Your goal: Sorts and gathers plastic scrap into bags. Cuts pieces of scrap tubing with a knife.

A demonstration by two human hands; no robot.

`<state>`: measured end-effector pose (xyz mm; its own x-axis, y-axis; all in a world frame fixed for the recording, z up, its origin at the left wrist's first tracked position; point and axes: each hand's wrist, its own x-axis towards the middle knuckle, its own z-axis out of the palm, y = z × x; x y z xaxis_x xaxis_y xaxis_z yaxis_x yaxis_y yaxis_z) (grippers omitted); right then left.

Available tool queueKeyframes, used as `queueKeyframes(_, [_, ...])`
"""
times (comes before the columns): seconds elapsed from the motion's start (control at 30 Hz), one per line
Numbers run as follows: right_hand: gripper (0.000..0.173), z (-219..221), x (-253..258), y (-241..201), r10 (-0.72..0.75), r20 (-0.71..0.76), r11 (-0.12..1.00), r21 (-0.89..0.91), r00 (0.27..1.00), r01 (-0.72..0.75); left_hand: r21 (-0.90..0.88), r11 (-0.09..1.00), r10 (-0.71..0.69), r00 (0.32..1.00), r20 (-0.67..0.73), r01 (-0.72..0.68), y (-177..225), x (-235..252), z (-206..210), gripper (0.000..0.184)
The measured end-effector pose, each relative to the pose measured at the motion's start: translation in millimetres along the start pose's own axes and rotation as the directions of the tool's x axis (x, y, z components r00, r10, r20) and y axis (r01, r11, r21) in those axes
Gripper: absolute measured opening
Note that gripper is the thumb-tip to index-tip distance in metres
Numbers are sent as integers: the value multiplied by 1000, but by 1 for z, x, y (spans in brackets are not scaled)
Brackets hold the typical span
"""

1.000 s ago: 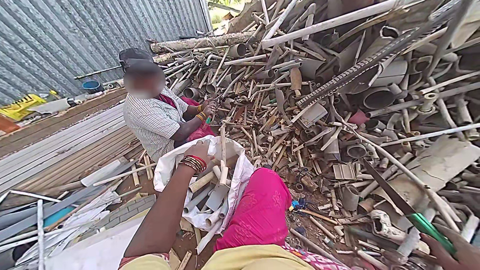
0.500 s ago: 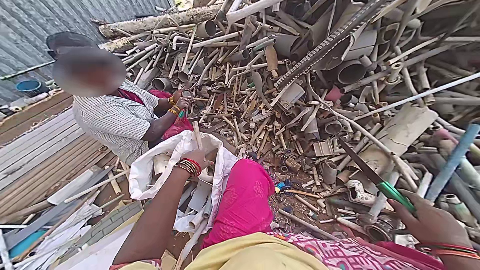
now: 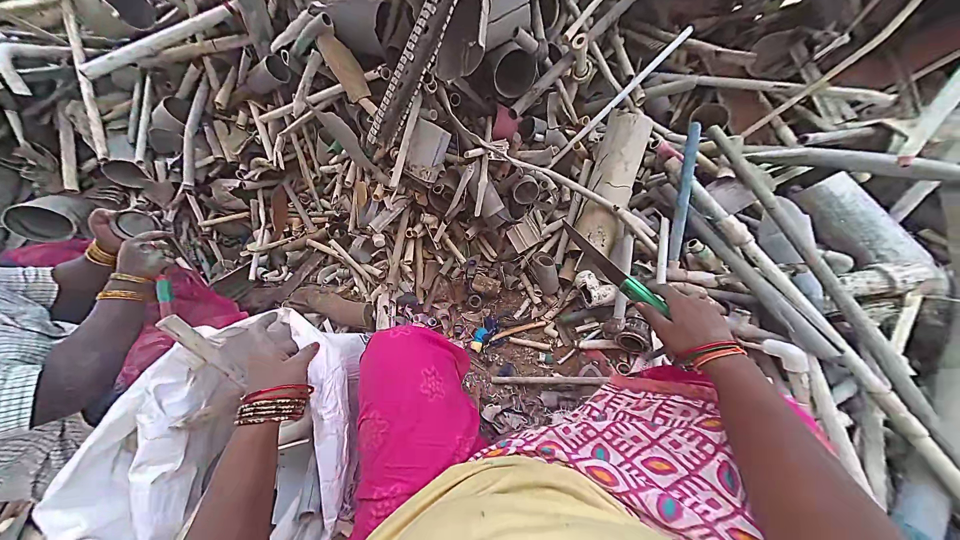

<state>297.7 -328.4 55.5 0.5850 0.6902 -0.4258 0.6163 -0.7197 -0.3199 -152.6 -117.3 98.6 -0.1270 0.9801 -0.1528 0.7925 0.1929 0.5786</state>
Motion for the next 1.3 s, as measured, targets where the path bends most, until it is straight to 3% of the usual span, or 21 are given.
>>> queueKeyframes(0.07, [50,-1,4,5,17,27,1000,-17,1000,-17,110,992,54,998,34,-57,5,9,5,84])
queueKeyframes(0.13, [49,-1,10,9,28,44,999,-28,999,-27,367,921,67,980,185,-133,19,18,3,80])
queueKeyframes(0.2, [49,-2,18,8,45,63,998,-37,997,-43,681,702,-70,932,356,-207,56,17,-6,71])
queueKeyframes(0.23, [49,-2,21,5,56,71,998,-44,996,-53,774,588,-131,917,378,-235,77,13,-8,67])
queueKeyframes(0.27, [49,-3,25,2,63,80,997,-50,995,-60,802,543,-111,926,360,-247,92,10,-7,62])
queueKeyframes(0.33, [49,-4,31,-9,66,104,997,-55,992,-60,734,607,134,950,281,-303,111,5,3,56])
queueKeyframes(0.37, [50,-4,35,-14,67,121,996,-62,990,-59,662,644,295,923,245,-382,118,4,16,54])
queueKeyframes(0.43, [50,-1,44,-27,74,165,994,-93,984,-59,530,630,472,822,320,-568,136,-5,53,52])
queueKeyframes(0.47, [49,1,49,-34,78,193,991,-119,978,-56,484,599,450,768,457,-639,148,-16,73,53])
queueKeyframes(0.5, [49,4,55,-41,88,226,988,-146,970,-56,451,568,325,691,646,-688,162,-27,94,56])
queueKeyframes(0.53, [48,7,61,-47,101,253,984,-168,962,-59,403,544,185,574,798,-736,171,-36,116,59])
queueKeyframes(0.6, [49,14,73,-62,87,267,986,-160,960,-45,281,503,25,338,941,-818,165,-49,162,61])
queueKeyframes(0.67, [50,28,82,-75,-45,113,999,-17,993,47,182,470,-63,173,983,-864,142,-51,194,60])
queueKeyframes(0.73, [44,54,98,-85,-189,-165,961,172,968,217,124,439,-147,65,987,-890,123,-43,207,58])
queueKeyframes(0.77, [41,64,112,-93,-209,-198,942,224,958,251,103,434,-175,29,984,-895,118,-36,207,57])
queueKeyframes(0.83, [36,80,155,-111,-164,-57,941,292,985,173,105,445,-178,27,984,-890,119,-13,207,56])
queueKeyframes(0.97, [44,139,248,-151,-63,233,979,204,971,14,213,521,-94,192,977,-826,134,31,203,64])
queueKeyframes(1.07, [46,186,302,-178,-84,312,986,162,946,35,196,568,-37,214,976,-799,137,52,195,63])
queueKeyframes(1.2, [45,230,365,-198,-140,393,990,88,909,114,207,565,-71,203,977,-799,126,64,190,60])
queueKeyframes(1.3, [46,248,402,-209,-80,455,996,10,887,85,175,558,105,278,955,-811,105,57,187,48])
